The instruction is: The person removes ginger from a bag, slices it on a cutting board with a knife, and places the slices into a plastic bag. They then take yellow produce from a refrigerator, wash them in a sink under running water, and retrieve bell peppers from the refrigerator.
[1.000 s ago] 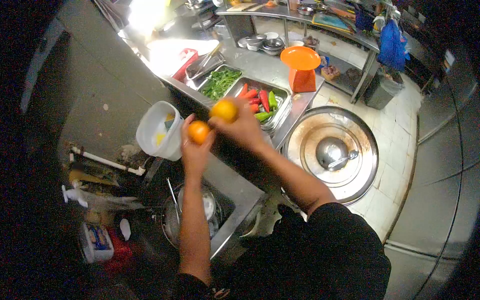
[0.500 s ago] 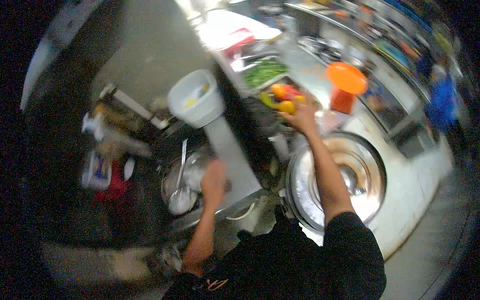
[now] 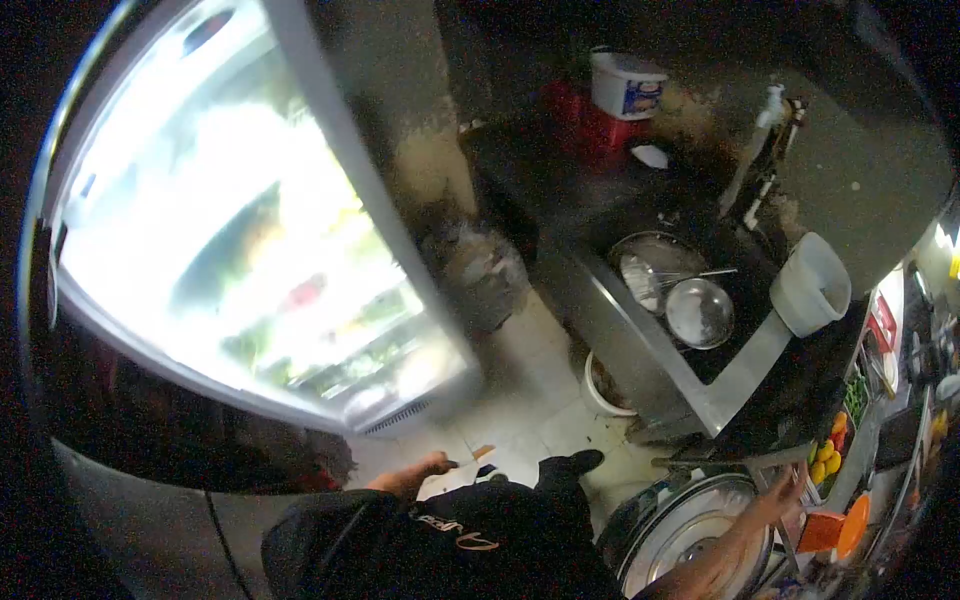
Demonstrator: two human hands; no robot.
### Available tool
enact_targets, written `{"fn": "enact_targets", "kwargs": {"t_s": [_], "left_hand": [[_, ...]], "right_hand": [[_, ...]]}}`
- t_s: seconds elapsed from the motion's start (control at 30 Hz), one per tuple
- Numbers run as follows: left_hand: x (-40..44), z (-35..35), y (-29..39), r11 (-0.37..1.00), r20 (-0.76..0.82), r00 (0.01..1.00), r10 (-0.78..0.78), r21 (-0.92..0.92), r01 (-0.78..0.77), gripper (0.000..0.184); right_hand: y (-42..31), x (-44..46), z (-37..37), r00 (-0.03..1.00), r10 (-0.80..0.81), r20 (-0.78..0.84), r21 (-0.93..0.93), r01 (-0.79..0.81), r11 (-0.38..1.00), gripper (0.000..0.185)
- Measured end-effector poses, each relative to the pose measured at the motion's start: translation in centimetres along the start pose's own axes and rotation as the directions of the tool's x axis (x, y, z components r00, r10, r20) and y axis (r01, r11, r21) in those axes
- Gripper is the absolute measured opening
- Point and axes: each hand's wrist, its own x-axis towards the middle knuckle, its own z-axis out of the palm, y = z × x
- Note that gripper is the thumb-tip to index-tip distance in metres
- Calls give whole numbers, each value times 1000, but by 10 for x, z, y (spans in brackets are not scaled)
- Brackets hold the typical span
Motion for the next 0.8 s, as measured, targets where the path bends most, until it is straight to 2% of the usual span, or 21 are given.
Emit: {"fn": "enact_targets", "kwargs": {"t_s": [0.07,0.1,0.13,0.17,0.2,0.23,0.27,0.3,0.4,0.43,0.47,0.5,0.57,0.6,0.7,0.73,0.8], "left_hand": [[-20,41,-72,947,-247,940,-235,-276,164,41],[-34,56,-113,774,-363,747,-556,-555,306,46],[-52,60,-153,518,-353,448,-821,-790,327,52],[-88,33,-191,292,-296,332,-896,-954,-62,55],[-132,0,-223,103,-232,209,-950,-864,-492,59],[-168,-42,-256,202,-278,-33,-960,-609,-767,58],[-226,-92,-255,167,-259,-54,-964,-438,-884,56],[-292,-145,-233,126,-307,-34,-951,-286,-950,52],[-351,-219,-286,558,-435,-464,-771,-112,-822,46],[-374,-237,-282,570,-436,-476,-764,-110,-815,48],[-384,-249,-292,450,-461,-403,-790,8,-893,51],[-399,-256,-290,316,-508,-331,-795,120,-941,53],[-415,-254,-272,505,-546,-370,-751,-117,-855,58],[-415,-256,-271,470,-527,-326,-785,-164,-867,65],[-437,-262,-247,285,-607,-168,-777,-101,-953,71],[-446,-267,-246,282,-637,-158,-754,-98,-954,72],[-444,-263,-242,250,-698,-88,-710,-134,-959,74]], "right_hand": [[3,-18,23,984,51,171,138,-75,988,36],[2,-32,33,959,31,282,177,-84,981,35],[-23,-47,44,928,48,370,168,-118,979,33],[-44,-63,59,891,52,450,173,-145,974,32],[-42,-72,65,833,30,552,180,-154,972,31],[-41,-82,74,761,0,649,185,-158,970,30],[-44,-95,86,748,-88,657,238,-96,966,28],[-63,-106,91,673,-76,736,171,-76,982,28],[-108,-143,90,436,-44,899,20,59,998,29],[-114,-153,85,371,-51,927,6,122,993,29],[-117,-158,81,316,-58,947,0,179,984,29],[-110,-161,76,297,-36,954,-14,166,986,30],[-84,-175,54,266,35,963,-72,128,989,31],[-79,-182,40,278,97,956,-126,87,988,35],[-44,-206,-1,245,112,963,-175,256,951,37],[-40,-214,-13,227,255,940,-314,279,907,41],[-12,-231,-29,134,284,950,-307,216,927,40]]}}
